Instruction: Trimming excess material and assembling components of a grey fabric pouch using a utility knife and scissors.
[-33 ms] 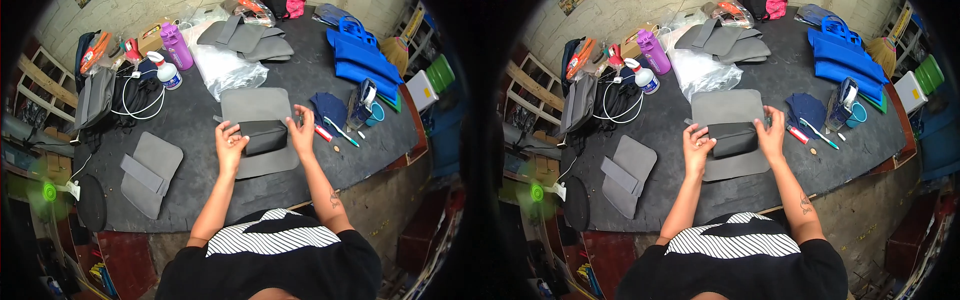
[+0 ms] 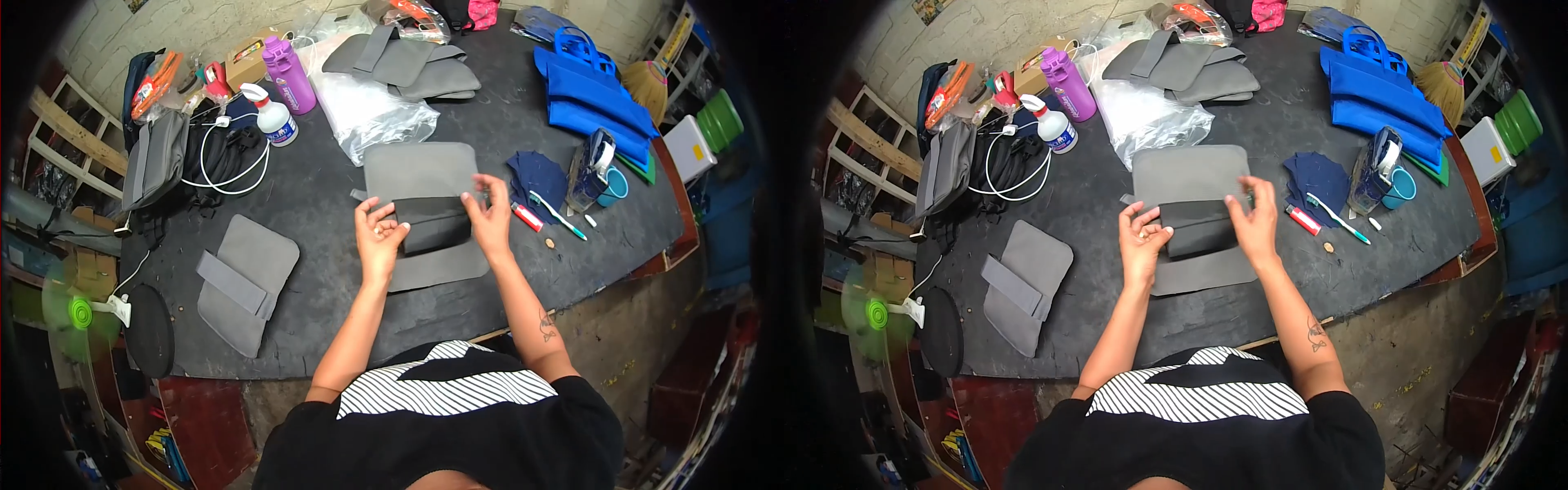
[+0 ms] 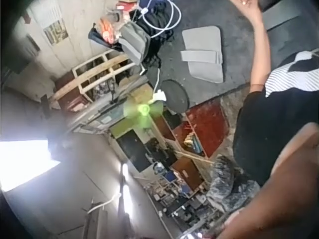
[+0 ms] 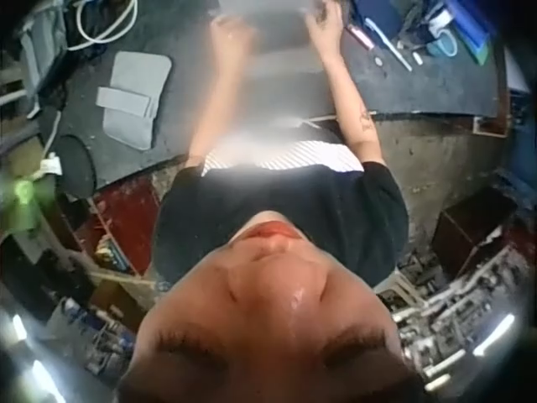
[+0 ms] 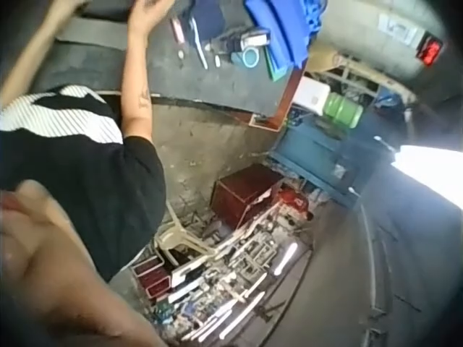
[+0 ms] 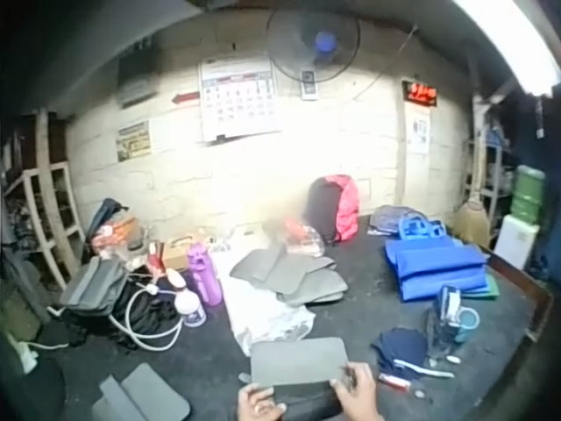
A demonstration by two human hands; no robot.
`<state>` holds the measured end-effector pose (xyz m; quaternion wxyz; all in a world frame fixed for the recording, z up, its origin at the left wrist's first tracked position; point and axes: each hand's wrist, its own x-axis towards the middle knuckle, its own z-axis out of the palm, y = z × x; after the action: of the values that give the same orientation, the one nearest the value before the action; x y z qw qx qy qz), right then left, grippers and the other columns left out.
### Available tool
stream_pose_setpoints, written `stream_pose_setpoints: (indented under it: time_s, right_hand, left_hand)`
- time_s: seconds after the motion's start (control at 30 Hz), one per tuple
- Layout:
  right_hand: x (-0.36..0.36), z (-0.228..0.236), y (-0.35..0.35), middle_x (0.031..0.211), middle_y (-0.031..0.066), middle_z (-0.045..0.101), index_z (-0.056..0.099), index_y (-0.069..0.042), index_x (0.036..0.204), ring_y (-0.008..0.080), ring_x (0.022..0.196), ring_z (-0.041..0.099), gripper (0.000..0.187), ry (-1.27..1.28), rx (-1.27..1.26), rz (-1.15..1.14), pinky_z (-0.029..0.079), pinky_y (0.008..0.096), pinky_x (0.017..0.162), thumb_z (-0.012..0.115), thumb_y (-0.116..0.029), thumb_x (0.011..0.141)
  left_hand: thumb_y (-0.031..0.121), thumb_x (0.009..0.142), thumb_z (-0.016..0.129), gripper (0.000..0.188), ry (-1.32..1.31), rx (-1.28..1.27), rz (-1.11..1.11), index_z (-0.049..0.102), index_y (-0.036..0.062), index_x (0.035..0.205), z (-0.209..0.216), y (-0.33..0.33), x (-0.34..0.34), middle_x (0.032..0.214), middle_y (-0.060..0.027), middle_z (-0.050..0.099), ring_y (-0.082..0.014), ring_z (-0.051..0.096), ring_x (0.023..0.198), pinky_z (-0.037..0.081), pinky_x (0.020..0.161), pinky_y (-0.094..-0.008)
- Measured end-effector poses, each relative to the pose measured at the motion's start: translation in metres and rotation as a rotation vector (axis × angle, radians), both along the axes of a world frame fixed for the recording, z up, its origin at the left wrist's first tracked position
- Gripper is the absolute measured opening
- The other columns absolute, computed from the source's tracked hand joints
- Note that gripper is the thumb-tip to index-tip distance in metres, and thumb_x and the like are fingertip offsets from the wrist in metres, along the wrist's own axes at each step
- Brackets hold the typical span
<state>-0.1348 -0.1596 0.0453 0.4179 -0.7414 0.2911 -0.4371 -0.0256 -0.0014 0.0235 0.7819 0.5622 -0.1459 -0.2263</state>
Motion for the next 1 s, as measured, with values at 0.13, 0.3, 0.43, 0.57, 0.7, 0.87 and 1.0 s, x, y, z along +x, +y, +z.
stream_pose_setpoints:
  time_s: [0.13, 0.3, 0.43, 0.57, 0.7, 0.87, 1.0]
  right_hand:
    - [0.011, 0.006, 0.01, 0.098, 0.0129, 0.063, 0.06, -0.003, 0.101, 0.0273, 0.087, 0.064, 0.03, 0.168, -0.013, 0.225, 0.05, 0.0347, 0.074, 0.074, -0.015, 0.077]
    - [0.018, 0.005, 0.013, 0.1, 0.0125, 0.064, 0.057, -0.005, 0.103, 0.0306, 0.087, 0.064, 0.04, 0.478, -0.097, 0.235, 0.05, 0.0392, 0.073, 0.077, -0.022, 0.072]
    - [0.02, 0.006, 0.02, 0.098, 0.0121, 0.063, 0.056, -0.006, 0.106, 0.0318, 0.088, 0.063, 0.042, 0.434, -0.179, 0.208, 0.049, 0.0404, 0.073, 0.077, -0.022, 0.073]
    - [0.022, 0.008, 0.024, 0.095, 0.012, 0.061, 0.054, -0.005, 0.106, 0.0308, 0.078, 0.063, 0.041, 0.346, -0.255, 0.159, 0.05, 0.0394, 0.067, 0.075, -0.02, 0.074]
    - [0.019, 0.014, 0.024, 0.095, 0.013, 0.06, 0.053, -0.004, 0.107, 0.0313, 0.078, 0.063, 0.042, 0.266, -0.267, 0.089, 0.05, 0.0397, 0.067, 0.075, -0.021, 0.075]
    - [0.0, 0.021, 0.03, 0.1, 0.0136, 0.057, 0.052, -0.004, 0.112, 0.0336, 0.082, 0.062, 0.043, 0.381, -0.273, 0.1, 0.05, 0.0421, 0.071, 0.073, -0.021, 0.078]
    - [-0.011, 0.016, 0.027, 0.107, 0.0139, 0.053, 0.051, -0.004, 0.113, 0.0348, 0.087, 0.061, 0.043, 0.41, -0.223, 0.0, 0.05, 0.0429, 0.074, 0.072, -0.02, 0.079]
  left_hand:
    - [-0.012, 0.079, 0.059, 0.057, -0.027, 0.004, -0.045, 0.037, 0.0033, 0.129, -0.02, -0.013, -0.004, 0.116, -0.0172, 0.055, -0.0156, 0.059, 0.087, 0.051, 0.08, -0.0277]
    - [-0.013, 0.084, 0.046, 0.041, 0.017, 0.04, 0.007, 0.044, -0.0038, 0.123, -0.026, -0.009, 0.009, 0.113, -0.0167, 0.059, -0.0199, 0.063, 0.096, 0.052, 0.087, -0.0284]
    - [-0.014, 0.082, 0.046, 0.029, -0.373, 0.222, 0.102, 0.062, -0.0044, 0.104, -0.014, -0.004, 0.022, 0.099, -0.0115, 0.065, -0.0177, 0.065, 0.091, 0.051, 0.085, -0.0255]
    - [-0.009, 0.071, 0.051, 0.041, -0.684, 0.447, -0.059, 0.067, 0.0073, 0.104, 0.011, -0.005, 0.028, 0.108, -0.0067, 0.066, -0.028, 0.058, 0.112, 0.044, 0.097, -0.0387]
    - [-0.001, 0.069, 0.058, 0.037, -0.881, 0.694, -0.182, 0.068, 0.0085, 0.104, 0.014, -0.003, 0.019, 0.127, -0.005, 0.06, -0.0331, 0.026, 0.141, 0.004, 0.113, -0.0576]
    - [0.003, 0.07, 0.07, 0.025, -1.065, 0.727, -0.073, 0.068, 0.006, 0.095, 0.002, -0.001, 0.015, 0.124, -0.006, 0.061, -0.0329, 0.032, 0.138, 0.011, 0.113, -0.0564]
    - [0.003, 0.076, 0.068, 0.007, -1.013, 0.501, -0.046, 0.07, 0.0037, 0.082, 0.013, -0.003, 0.017, 0.103, -0.0077, 0.069, -0.0286, 0.054, 0.116, 0.038, 0.101, -0.0426]
